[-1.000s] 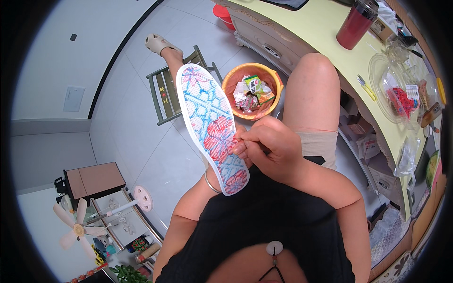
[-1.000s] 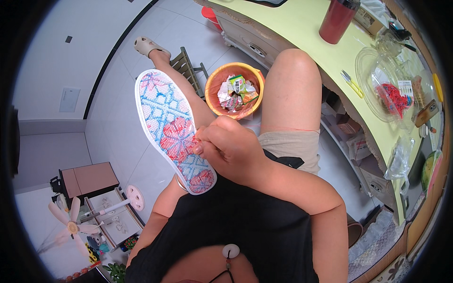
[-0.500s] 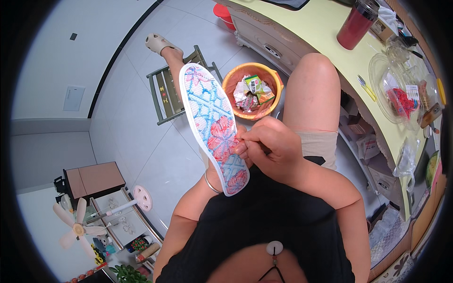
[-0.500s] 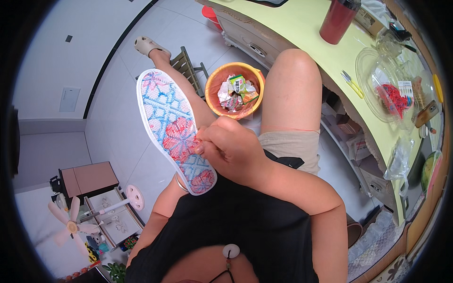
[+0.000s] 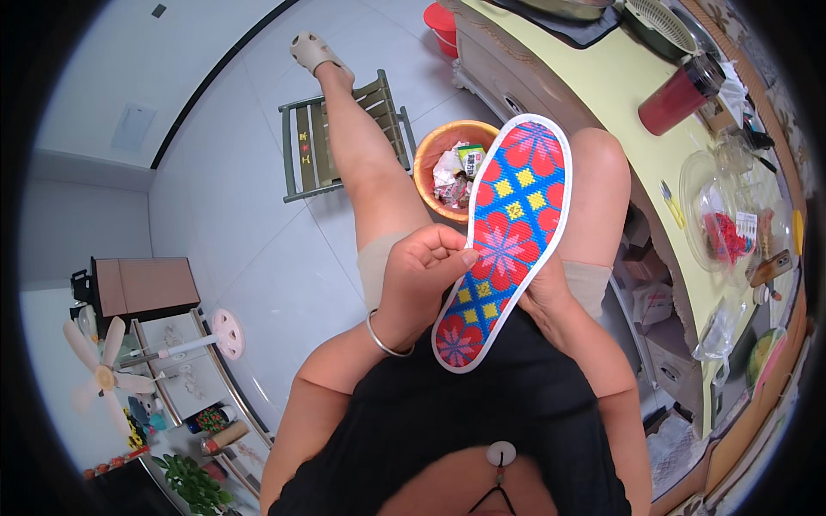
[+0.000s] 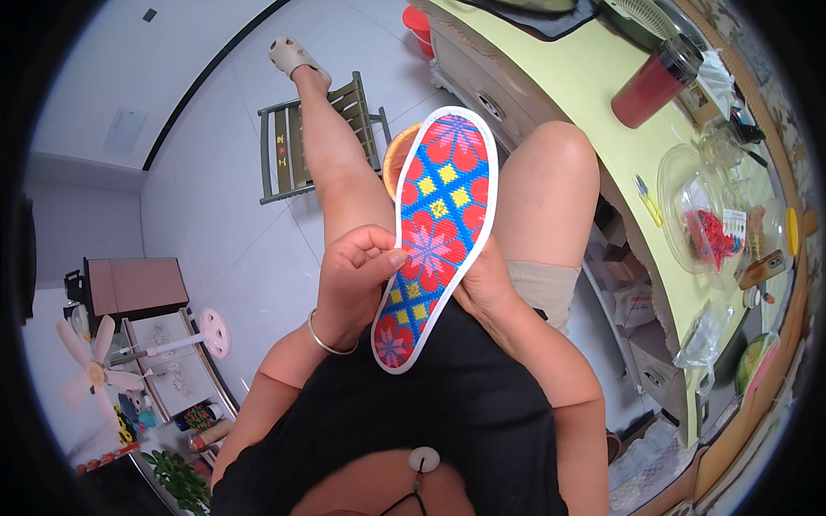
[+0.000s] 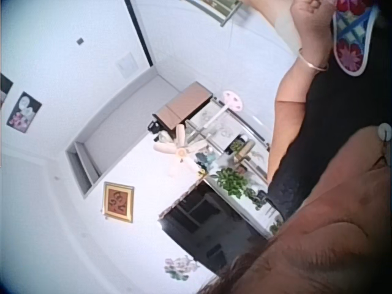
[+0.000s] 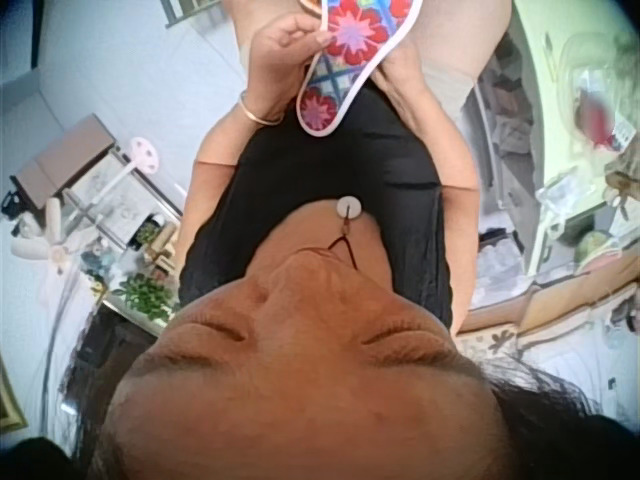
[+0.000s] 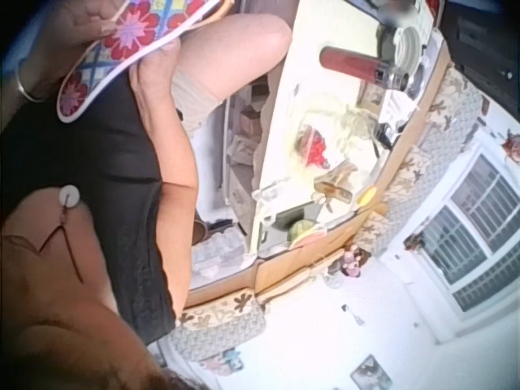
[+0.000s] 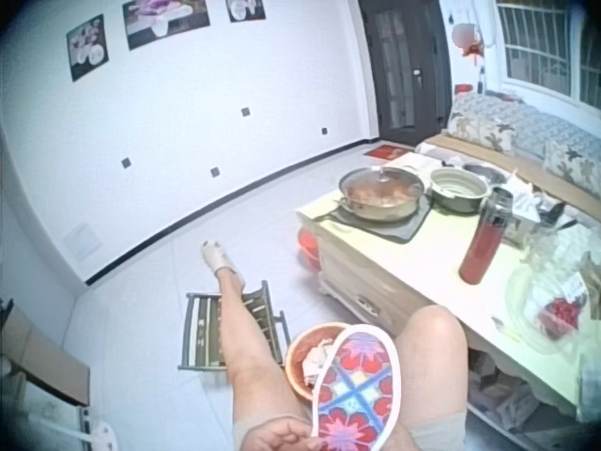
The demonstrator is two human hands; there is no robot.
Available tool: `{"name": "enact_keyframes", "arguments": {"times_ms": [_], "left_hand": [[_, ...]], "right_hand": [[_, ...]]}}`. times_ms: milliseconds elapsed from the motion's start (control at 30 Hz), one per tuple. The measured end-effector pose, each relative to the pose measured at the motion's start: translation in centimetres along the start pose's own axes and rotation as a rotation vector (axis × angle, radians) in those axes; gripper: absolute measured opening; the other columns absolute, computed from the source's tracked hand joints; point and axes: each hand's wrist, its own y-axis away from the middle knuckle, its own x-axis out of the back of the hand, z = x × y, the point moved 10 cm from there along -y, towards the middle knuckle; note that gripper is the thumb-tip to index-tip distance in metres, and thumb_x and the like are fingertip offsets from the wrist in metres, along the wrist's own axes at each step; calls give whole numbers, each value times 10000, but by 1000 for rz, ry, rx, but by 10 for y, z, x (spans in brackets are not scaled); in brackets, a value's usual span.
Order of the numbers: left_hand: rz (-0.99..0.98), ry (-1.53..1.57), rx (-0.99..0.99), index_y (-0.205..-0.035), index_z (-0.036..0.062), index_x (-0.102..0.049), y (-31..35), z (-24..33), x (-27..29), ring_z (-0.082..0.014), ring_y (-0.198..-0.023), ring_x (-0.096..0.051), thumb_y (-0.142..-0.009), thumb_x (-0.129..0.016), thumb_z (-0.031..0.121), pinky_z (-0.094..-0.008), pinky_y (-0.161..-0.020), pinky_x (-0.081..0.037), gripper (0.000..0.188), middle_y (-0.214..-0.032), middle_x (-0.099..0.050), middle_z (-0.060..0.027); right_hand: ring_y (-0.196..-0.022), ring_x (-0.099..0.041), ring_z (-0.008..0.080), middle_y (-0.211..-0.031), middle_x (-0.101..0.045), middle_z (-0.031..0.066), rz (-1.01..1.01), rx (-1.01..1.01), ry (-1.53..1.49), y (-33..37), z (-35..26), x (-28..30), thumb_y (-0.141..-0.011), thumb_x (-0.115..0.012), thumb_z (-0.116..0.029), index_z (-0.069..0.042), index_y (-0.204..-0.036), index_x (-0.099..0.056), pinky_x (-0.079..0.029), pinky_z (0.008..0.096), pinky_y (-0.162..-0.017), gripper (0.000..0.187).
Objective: The person is embroidering a colorful floral pattern onto an insole by hand using a needle and red thread. They pull the thread through the material to create intricate stitches across the surface.
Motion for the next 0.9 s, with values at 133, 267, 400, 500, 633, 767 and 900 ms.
{"name": "enact_keyframes", "arguments": {"times_ms": [133, 267, 400, 500, 633, 767, 900], "left_hand": [[-12, 1, -2, -910, -38, -551, -1, 0, -1, -90, -746, -619, -847, -580, 11, -197, -667, -498, 85, -852, -648, -95], [-2, -1, -19, -916, -36, -550, 1, -1, 4, -90, -751, -617, -845, -585, 12, -198, -672, -497, 93, -857, -647, -93], [-60, 96, -8, -933, -35, -545, 0, -1, 0, -106, -812, -612, -861, -562, 35, -226, -734, -490, 102, -914, -641, -106], [-80, 298, 163, -875, 2, -525, -5, -17, -7, -135, -842, -583, -882, -513, 108, -262, -807, -460, 108, -857, -604, -57], [-171, 470, 312, -875, 82, -500, -1, -31, -23, -122, -702, -513, -891, -491, 190, -268, -765, -438, 110, -728, -509, -4], [-197, 623, 394, -813, 103, -463, 2, -39, -25, -101, -691, -492, -883, -484, 279, -243, -729, -430, 191, -698, -468, 14], [-61, 304, 364, -793, 105, -456, 3, -43, -10, -89, -665, -465, -870, -504, 294, -193, -659, -393, 210, -691, -463, 15]], "right_hand": [[-1002, -590, 212, -1131, -552, 113, 16, 0, -4, 0, 0, 3, -837, -598, -22, -3, -1220, -422, -530, 349, -838, 422], [-1000, -593, 213, -1119, -559, 112, -7, 3, -15, -2, 3, 1, -838, -596, -21, -1, -1214, -429, -528, 349, -840, 412], [-933, -602, 151, -1045, -588, 85, 6, 53, 34, 0, -4, -7, -841, -577, 2, 11, -1139, -500, -524, 287, -785, 307], [-739, -567, 43, -900, -590, 34, -8, 190, 409, 6, -18, -13, -830, -557, 57, 14, -900, -573, -468, 186, -659, 84], [-625, -555, 65, -789, -579, 41, -25, 363, 759, 20, -37, -44, -801, -607, 43, 11, -831, -578, -441, 183, -528, 52], [-531, -533, 93, -725, -569, 55, -20, 693, 1115, 32, -54, -64, -741, -666, 28, -8, -773, -592, -428, 212, -476, 88], [-512, -534, 118, -720, -564, 50, -39, 821, 1174, 39, -62, -74, -715, -679, 17, -32, -785, -590, -432, 227, -466, 123]]}}
